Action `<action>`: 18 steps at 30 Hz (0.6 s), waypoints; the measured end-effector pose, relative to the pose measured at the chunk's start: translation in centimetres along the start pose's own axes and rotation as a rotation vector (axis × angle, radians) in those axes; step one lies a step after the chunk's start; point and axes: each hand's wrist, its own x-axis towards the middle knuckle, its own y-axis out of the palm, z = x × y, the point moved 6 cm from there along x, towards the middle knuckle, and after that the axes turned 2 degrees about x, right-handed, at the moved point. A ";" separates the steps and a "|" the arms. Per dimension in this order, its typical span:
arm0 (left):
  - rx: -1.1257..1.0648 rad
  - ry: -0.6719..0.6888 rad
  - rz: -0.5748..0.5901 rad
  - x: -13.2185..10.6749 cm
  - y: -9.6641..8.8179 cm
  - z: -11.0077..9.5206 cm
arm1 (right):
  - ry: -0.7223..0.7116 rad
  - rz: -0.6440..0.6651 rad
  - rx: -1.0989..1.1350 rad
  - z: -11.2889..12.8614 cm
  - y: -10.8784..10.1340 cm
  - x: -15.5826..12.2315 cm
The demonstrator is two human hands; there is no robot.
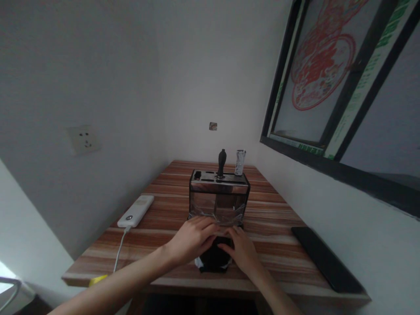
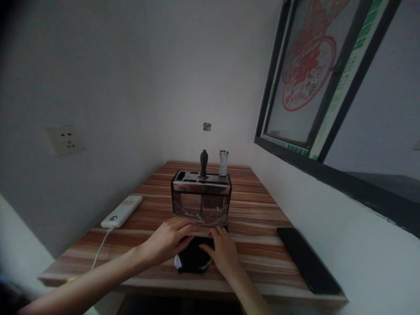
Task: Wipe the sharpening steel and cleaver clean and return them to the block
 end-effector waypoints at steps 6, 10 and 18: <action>0.214 0.244 -0.162 4.8 -7.8 -0.1 | 0.023 -0.004 -0.021 -0.7 0.7 0.1; 0.427 0.337 -0.120 9.0 -9.4 1.0 | 0.050 -0.009 0.011 -1.1 0.8 0.2; 0.770 0.507 0.093 13.5 -8.4 2.7 | 0.053 -0.101 0.118 -1.6 0.9 -0.4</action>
